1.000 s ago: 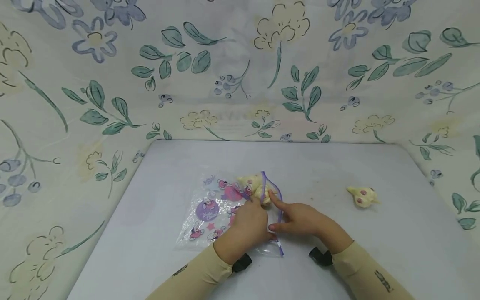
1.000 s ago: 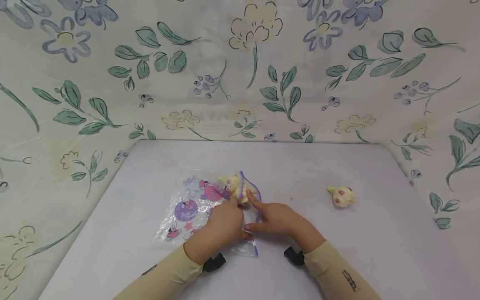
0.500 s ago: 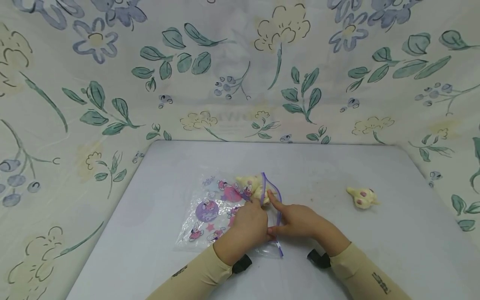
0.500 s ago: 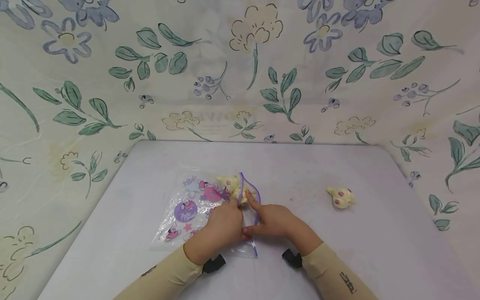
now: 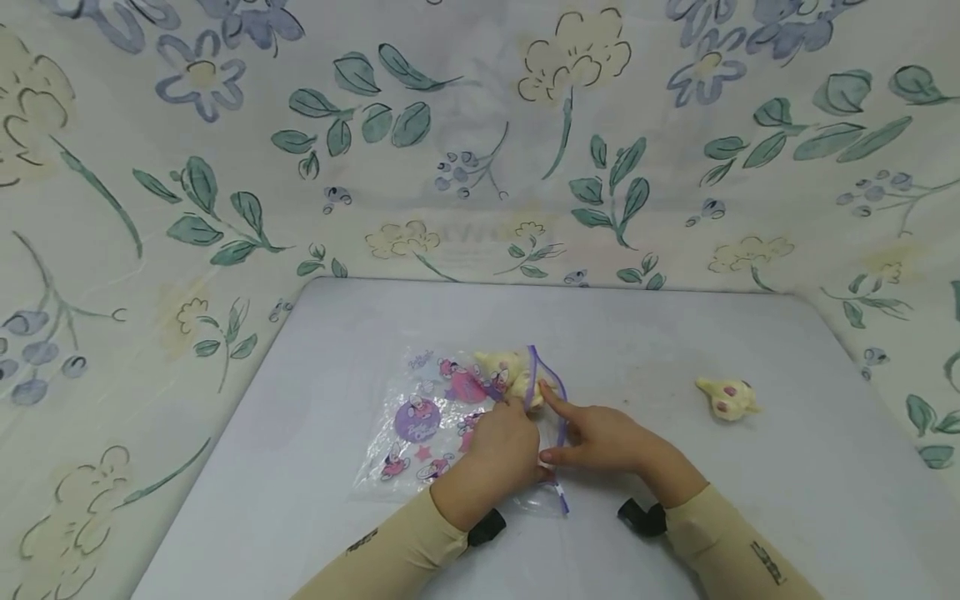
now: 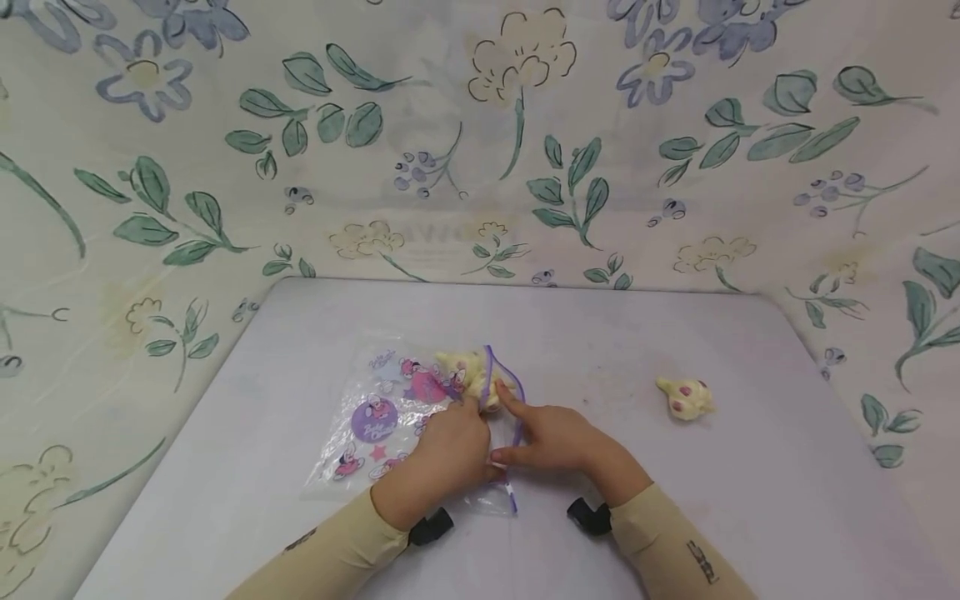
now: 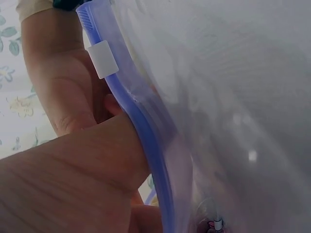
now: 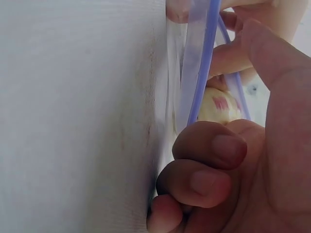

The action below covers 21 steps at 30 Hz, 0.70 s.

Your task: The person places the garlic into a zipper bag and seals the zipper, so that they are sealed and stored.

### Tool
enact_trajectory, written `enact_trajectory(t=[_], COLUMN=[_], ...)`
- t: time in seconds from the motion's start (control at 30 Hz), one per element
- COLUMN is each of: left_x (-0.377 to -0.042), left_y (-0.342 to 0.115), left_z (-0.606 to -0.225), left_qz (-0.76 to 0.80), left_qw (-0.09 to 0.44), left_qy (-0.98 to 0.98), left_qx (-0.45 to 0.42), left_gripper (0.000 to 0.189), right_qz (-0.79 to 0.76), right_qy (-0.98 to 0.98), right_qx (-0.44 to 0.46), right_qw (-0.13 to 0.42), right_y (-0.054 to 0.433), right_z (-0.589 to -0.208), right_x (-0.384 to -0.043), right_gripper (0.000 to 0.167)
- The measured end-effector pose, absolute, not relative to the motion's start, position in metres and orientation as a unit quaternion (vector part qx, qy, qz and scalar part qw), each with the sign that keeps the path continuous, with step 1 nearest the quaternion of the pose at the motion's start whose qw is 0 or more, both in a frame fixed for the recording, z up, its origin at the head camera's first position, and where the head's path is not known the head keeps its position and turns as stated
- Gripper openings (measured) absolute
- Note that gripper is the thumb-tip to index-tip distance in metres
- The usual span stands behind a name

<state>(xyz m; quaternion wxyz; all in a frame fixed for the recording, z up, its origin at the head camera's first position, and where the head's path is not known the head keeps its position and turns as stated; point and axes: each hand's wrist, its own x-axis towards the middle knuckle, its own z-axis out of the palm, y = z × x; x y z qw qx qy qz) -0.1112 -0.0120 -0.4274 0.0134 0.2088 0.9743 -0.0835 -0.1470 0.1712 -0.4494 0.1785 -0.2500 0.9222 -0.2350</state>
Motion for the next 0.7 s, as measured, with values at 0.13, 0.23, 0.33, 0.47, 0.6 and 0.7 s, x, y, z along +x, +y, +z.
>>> enact_trajectory(t=[0.13, 0.23, 0.33, 0.47, 0.6, 0.7], left_x=[-0.111, -0.111, -0.111, -0.111, -0.111, -0.111], left_y=[-0.012, -0.011, -0.011, -0.010, -0.009, -0.010], left_z=[-0.426, -0.426, -0.427, -0.428, -0.428, -0.428], left_qz=[-0.097, -0.109, -0.120, -0.134, -0.141, -0.141], left_qw=[0.017, 0.022, 0.030, 0.037, 0.035, 0.033], left_qy=[0.973, 0.972, 0.971, 0.969, 0.968, 0.968], left_qx=[0.210, 0.207, 0.205, 0.206, 0.206, 0.204], left_gripper=[0.080, 0.078, 0.077, 0.079, 0.082, 0.081], right_qz=[-0.242, -0.254, -0.278, -0.312, -0.346, -0.360], right_qy=[0.921, 0.918, 0.912, 0.900, 0.886, 0.883], right_qx=[-0.248, -0.243, -0.234, -0.229, -0.229, -0.222], right_qw=[0.180, 0.184, 0.192, 0.201, 0.208, 0.205], right_y=[0.172, 0.173, 0.175, 0.180, 0.185, 0.188], right_z=[-0.449, -0.448, -0.449, -0.453, -0.454, -0.450], right_x=[-0.147, -0.147, -0.148, -0.150, -0.153, -0.155], right_gripper=[0.098, 0.094, 0.091, 0.089, 0.090, 0.091])
